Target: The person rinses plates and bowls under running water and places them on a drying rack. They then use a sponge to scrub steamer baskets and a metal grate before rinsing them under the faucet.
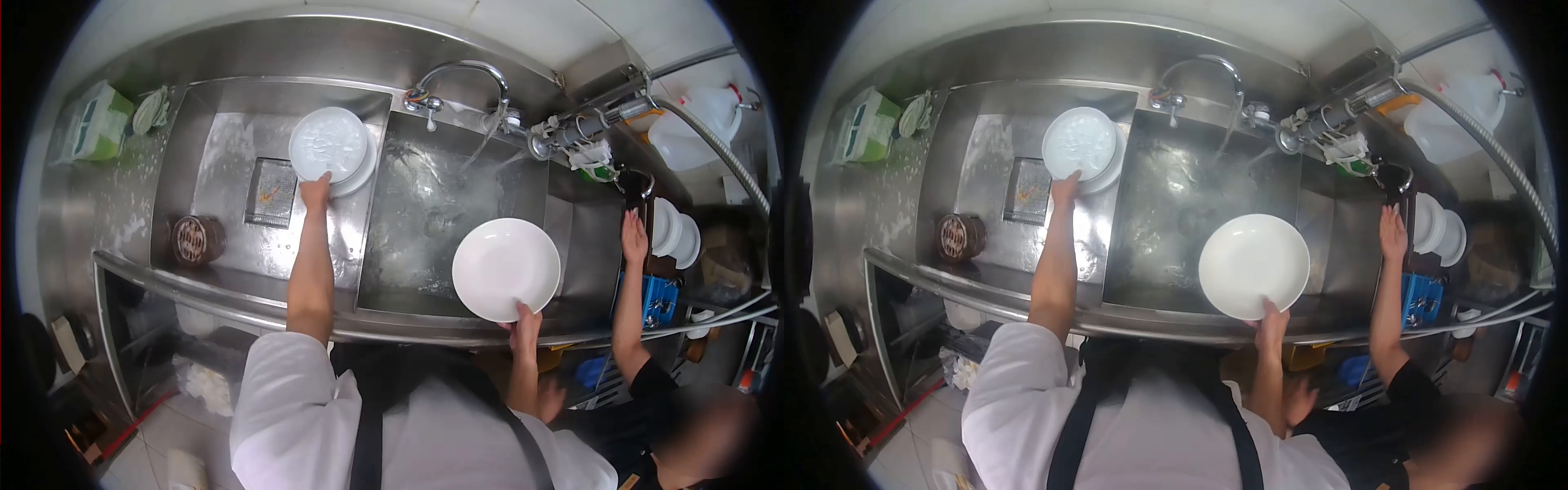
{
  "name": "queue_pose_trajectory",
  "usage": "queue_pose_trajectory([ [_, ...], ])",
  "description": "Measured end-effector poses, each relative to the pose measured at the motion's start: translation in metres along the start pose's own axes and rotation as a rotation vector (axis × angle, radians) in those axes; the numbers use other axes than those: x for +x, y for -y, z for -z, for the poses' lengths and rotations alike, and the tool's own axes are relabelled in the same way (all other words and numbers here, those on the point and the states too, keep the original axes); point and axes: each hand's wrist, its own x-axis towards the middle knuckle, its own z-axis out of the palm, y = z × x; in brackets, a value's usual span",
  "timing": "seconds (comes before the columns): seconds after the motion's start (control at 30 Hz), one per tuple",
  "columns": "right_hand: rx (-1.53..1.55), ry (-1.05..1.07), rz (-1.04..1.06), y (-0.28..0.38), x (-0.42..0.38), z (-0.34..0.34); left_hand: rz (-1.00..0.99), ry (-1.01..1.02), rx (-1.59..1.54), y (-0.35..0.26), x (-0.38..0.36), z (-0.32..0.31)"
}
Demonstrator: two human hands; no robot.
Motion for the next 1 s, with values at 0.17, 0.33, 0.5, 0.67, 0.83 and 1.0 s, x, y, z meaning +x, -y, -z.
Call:
queue_pose_trajectory([
  [0.17, -0.051, -0.042, -0.008, 0.003, -0.006, -0.001, 0.080, -0.151, -0.393, 0.002, -0.001, -0.028],
  [0.33, -0.035, -0.019, -0.001, 0.010, -0.005, 0.004, 0.087, -0.021, -0.592, -0.047, -0.067, -0.028],
  [0.5, -0.089, -0.019, 0.024, 0.009, -0.007, 0.003, 0.248, 0.353, -0.880, -0.018, -0.064, 0.004],
  [0.67, -0.131, -0.041, 0.038, 0.024, -0.015, -0.012, 0.267, 0.582, -1.084, -0.024, -0.090, 0.016],
  [0.83, -0.043, -0.025, 0.076, 0.013, -0.019, -0.010, 0.171, 0.711, -0.880, -0.083, -0.103, 0.030],
  [1.0, 0.054, -0.082, 0.043, 0.000, -0.010, -0.003, -0.064, 0.703, -0.628, -0.123, -0.120, 0.034],
])
